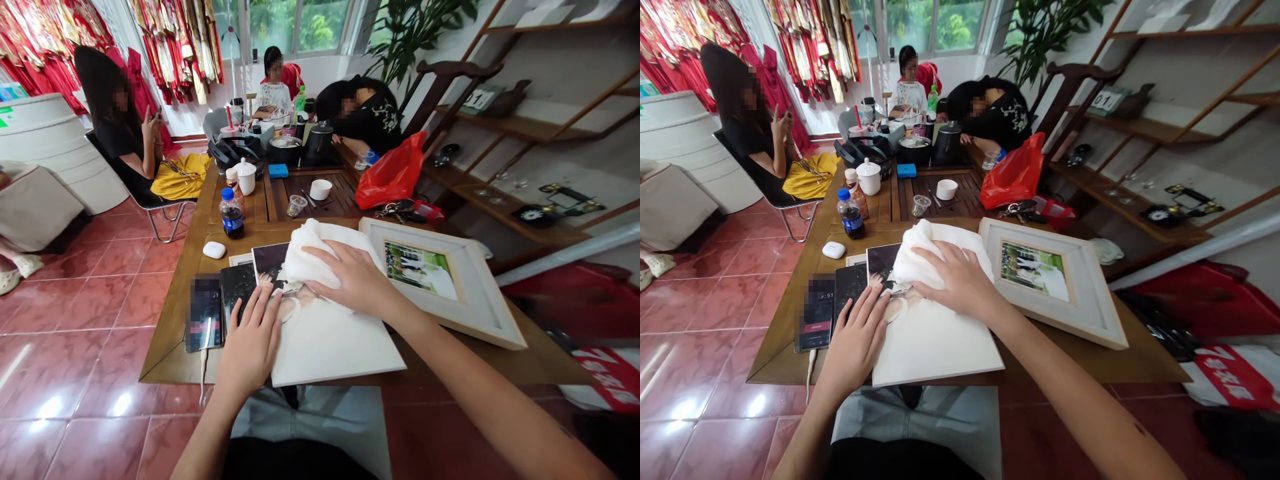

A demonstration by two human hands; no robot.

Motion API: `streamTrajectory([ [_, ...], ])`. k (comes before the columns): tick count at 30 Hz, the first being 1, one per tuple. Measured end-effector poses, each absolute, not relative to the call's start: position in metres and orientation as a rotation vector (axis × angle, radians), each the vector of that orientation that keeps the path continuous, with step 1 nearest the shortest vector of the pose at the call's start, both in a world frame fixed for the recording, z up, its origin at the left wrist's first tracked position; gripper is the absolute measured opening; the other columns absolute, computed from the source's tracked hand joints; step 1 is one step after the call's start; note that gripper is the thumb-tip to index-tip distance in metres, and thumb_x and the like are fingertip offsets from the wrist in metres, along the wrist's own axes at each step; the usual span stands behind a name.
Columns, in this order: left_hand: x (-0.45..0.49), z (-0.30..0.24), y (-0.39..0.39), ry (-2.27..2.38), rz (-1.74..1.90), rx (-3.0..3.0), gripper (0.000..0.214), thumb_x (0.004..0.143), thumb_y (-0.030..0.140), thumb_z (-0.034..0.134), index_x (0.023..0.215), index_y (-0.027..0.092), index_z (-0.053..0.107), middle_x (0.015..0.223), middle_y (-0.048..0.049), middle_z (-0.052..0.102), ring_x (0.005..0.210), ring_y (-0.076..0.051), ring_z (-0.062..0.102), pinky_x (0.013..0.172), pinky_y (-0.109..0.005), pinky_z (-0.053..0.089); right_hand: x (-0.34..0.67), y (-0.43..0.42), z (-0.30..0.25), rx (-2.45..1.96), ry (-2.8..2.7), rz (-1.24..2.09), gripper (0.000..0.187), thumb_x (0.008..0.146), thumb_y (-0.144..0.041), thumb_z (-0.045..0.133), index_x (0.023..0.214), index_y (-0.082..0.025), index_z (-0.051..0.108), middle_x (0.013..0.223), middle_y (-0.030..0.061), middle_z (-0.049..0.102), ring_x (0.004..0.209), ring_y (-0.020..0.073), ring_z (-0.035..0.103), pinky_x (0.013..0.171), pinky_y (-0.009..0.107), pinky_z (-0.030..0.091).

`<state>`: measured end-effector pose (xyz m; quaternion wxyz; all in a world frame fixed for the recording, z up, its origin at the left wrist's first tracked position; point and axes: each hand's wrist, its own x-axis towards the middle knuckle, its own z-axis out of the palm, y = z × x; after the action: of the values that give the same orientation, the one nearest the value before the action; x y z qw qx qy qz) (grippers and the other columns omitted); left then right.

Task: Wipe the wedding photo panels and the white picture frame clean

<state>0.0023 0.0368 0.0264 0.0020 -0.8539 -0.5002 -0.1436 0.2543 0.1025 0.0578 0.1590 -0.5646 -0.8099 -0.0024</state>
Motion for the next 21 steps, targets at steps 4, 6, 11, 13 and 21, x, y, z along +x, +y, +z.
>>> streamTrajectory([
  [4, 0.002, 0.025, 0.036, -1.574, -0.451, -2.673, 0.05, 0.109, 0.031, 0.03, 0.159, 0.025, 0.035, 0.166, -0.0003, 0.034, 0.155, -0.019, 0.03, 0.126, -0.043, 0.028, 0.265, 0.073, 0.052, -1.554, -2.357, -0.003, 0.061, 0.097, -0.057, 0.05, 0.152, -0.031, 0.046, 0.149, 0.0154, 0.05, 0.139, 0.0352, 0.045, 0.109, 0.057, 0.038],
  [6, 0.002, 0.024, 0.036, -1.575, -0.452, -2.672, 0.05, 0.109, 0.031, 0.03, 0.159, 0.025, 0.035, 0.167, 0.0003, 0.033, 0.156, -0.019, 0.03, 0.126, -0.043, 0.028, 0.274, 0.052, 0.047, -1.473, -2.373, -0.04, 0.06, 0.096, -0.054, 0.054, 0.151, -0.031, 0.047, 0.148, 0.0152, 0.051, 0.139, 0.0347, 0.045, 0.109, 0.055, 0.039],
  [11, 0.003, 0.024, 0.036, -1.579, -0.448, -2.675, 0.051, 0.11, 0.031, 0.029, 0.16, 0.026, 0.033, 0.168, 0.0017, 0.03, 0.156, -0.019, 0.028, 0.127, -0.043, 0.027, 0.295, 0.002, 0.037, -1.333, -2.363, -0.072, 0.064, 0.088, -0.043, 0.063, 0.149, -0.03, 0.047, 0.147, 0.0149, 0.049, 0.134, 0.035, 0.049, 0.106, 0.054, 0.042],
  [13, 0.003, 0.025, 0.036, -1.58, -0.442, -2.679, 0.051, 0.109, 0.031, 0.029, 0.16, 0.025, 0.033, 0.168, 0.0015, 0.03, 0.156, -0.019, 0.028, 0.127, -0.044, 0.027, 0.296, -0.011, 0.036, -1.295, -2.358, -0.071, 0.066, 0.086, -0.039, 0.064, 0.149, -0.029, 0.047, 0.147, 0.0152, 0.048, 0.134, 0.0356, 0.048, 0.107, 0.055, 0.042],
  [21, 0.001, 0.024, 0.038, -1.561, -0.448, -2.695, 0.051, 0.11, 0.031, 0.029, 0.16, 0.025, 0.032, 0.168, 0.0015, 0.029, 0.156, -0.019, 0.028, 0.128, -0.043, 0.023, 0.264, -0.018, 0.044, -1.184, -2.456, -0.075, 0.075, 0.074, -0.036, 0.069, 0.147, -0.028, 0.051, 0.148, 0.0154, 0.049, 0.136, 0.038, 0.047, 0.111, 0.059, 0.033],
])
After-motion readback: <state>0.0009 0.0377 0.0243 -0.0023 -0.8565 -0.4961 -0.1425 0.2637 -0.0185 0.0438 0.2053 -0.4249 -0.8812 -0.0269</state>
